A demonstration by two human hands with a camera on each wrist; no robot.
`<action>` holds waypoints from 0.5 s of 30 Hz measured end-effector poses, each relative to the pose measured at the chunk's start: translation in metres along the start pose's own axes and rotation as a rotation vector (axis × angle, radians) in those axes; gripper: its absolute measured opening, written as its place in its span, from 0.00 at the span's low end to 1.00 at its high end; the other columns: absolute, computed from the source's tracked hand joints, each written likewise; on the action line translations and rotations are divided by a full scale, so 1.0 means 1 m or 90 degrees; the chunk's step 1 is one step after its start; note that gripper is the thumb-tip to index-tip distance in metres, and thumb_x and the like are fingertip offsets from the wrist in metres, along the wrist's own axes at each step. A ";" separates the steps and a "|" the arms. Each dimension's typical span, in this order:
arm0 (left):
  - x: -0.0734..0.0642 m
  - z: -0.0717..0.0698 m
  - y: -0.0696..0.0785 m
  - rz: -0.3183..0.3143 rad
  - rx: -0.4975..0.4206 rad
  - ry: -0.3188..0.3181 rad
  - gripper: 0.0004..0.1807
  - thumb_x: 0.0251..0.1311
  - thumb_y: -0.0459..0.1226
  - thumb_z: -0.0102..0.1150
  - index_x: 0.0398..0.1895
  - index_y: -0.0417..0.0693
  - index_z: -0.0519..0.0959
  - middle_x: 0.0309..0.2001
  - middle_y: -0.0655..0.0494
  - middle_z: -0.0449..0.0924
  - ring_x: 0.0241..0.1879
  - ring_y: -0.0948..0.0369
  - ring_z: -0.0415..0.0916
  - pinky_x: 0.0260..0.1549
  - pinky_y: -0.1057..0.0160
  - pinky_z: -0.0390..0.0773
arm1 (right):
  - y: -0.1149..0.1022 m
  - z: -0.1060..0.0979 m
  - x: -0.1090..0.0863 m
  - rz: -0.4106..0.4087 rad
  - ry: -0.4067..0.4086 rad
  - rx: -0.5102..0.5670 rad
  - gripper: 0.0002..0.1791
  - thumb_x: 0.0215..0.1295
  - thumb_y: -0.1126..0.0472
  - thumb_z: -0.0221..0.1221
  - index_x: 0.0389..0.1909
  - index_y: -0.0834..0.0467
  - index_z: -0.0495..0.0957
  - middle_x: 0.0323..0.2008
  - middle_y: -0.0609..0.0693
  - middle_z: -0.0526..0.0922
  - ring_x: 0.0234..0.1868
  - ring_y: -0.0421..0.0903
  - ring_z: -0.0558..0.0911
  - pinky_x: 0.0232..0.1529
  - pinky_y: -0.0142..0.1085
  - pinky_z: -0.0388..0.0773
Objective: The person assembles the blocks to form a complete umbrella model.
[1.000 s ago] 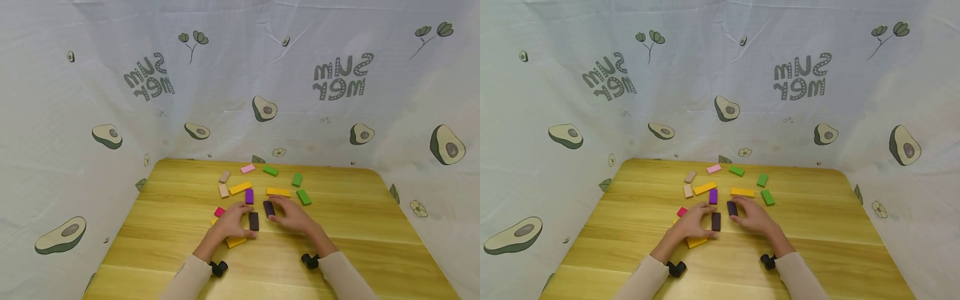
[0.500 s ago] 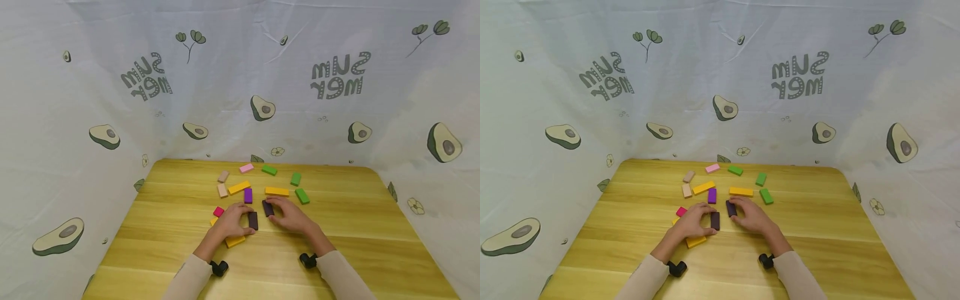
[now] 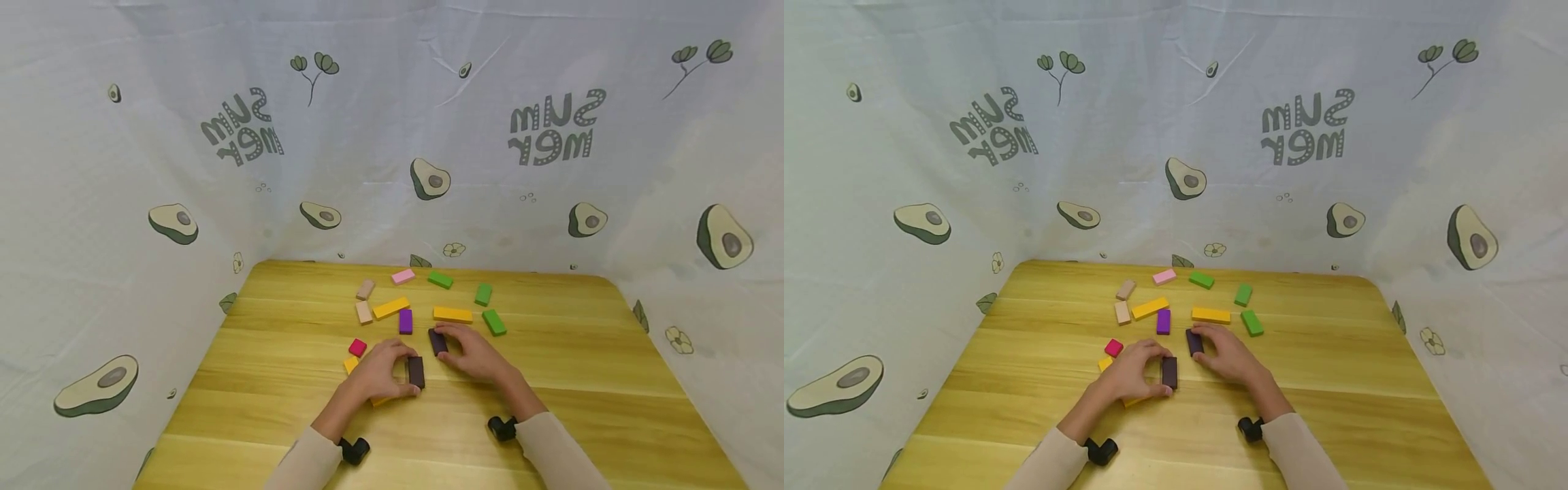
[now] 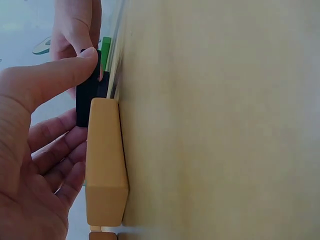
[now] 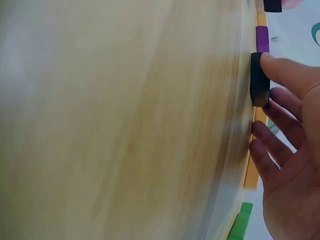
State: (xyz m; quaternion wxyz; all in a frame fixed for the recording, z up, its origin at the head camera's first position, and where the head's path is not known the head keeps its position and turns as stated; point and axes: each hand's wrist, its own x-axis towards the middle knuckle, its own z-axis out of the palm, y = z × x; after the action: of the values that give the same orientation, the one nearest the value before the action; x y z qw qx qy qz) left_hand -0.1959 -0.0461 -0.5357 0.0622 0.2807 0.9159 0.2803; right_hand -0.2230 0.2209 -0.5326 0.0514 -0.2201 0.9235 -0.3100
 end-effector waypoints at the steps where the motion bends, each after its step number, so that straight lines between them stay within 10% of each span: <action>1: -0.002 0.000 0.001 0.007 -0.003 -0.002 0.35 0.51 0.61 0.74 0.62 0.60 0.81 0.62 0.60 0.78 0.63 0.57 0.74 0.66 0.53 0.76 | 0.000 0.000 0.000 0.003 0.000 0.005 0.30 0.70 0.54 0.66 0.71 0.55 0.74 0.72 0.56 0.73 0.74 0.60 0.70 0.74 0.60 0.65; 15: -0.016 0.009 0.005 0.063 0.007 -0.001 0.33 0.52 0.60 0.75 0.60 0.62 0.83 0.58 0.63 0.81 0.60 0.63 0.75 0.63 0.58 0.77 | -0.002 0.005 0.003 0.004 0.012 0.024 0.29 0.69 0.54 0.67 0.68 0.57 0.75 0.70 0.57 0.75 0.73 0.60 0.71 0.73 0.59 0.67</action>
State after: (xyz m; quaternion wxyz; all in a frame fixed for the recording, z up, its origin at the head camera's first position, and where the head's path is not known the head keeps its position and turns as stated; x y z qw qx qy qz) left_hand -0.1776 -0.0471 -0.5413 0.0477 0.3260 0.9023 0.2778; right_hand -0.2234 0.2155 -0.5352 0.0477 -0.2136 0.9185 -0.3293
